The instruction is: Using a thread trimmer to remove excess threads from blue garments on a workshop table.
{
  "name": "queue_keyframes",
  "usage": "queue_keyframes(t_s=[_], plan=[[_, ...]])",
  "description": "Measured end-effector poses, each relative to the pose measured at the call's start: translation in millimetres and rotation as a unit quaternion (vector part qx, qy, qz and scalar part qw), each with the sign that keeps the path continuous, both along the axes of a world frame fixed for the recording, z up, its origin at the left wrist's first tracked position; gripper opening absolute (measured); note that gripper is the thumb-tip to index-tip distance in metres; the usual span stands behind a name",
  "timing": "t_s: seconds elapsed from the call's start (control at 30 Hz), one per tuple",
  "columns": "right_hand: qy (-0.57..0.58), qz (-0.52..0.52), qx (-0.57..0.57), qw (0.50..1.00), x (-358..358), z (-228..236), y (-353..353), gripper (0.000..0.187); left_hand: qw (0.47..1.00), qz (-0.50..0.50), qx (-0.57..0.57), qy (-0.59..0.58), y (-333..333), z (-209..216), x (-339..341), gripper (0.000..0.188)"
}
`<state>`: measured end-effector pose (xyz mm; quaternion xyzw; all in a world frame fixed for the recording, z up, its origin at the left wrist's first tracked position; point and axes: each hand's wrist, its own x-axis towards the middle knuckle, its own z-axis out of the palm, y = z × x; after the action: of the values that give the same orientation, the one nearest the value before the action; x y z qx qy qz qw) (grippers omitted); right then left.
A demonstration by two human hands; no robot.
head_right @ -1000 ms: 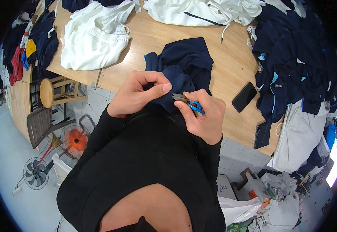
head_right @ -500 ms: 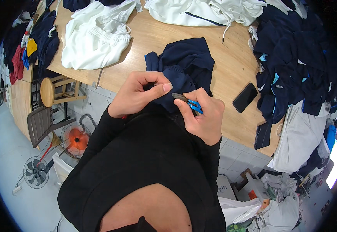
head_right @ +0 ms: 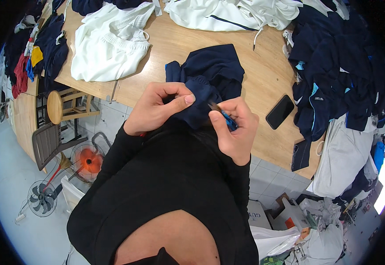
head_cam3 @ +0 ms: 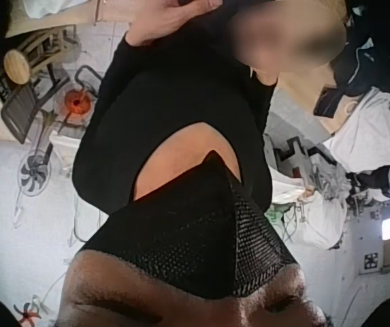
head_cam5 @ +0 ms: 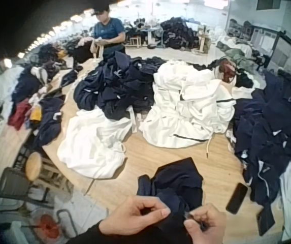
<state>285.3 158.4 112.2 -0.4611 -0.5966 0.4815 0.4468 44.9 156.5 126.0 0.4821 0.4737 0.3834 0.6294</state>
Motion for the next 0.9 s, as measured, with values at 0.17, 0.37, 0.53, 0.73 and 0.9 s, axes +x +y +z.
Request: queue_keyframes(t_s=[0.17, 0.37, 0.53, 0.73, 0.9], plan=[[-0.052, 0.000, 0.120, 0.991, -20, 13, 4, 0.021, 1.000, 0.001, -0.006, -0.009, 1, -5, 3, 0.021], [-0.072, -0.064, 0.227, 0.969, -23, -2, 6, 0.018, 0.998, 0.006, -0.040, -0.045, -3, -4, 5, 0.020], [0.031, -0.134, 0.070, 0.988, -5, 0, 1, 0.018, 0.999, 0.033, -0.011, -0.031, 2, -9, 2, 0.020], [-0.108, -0.047, 0.245, 0.962, -32, -3, 8, 0.028, 0.999, -0.008, -0.026, -0.024, 4, 0, 6, 0.021], [0.095, -0.181, -0.022, 0.979, -2, 1, 8, 0.014, 1.000, 0.016, -0.002, -0.005, 3, -6, -2, 0.021]])
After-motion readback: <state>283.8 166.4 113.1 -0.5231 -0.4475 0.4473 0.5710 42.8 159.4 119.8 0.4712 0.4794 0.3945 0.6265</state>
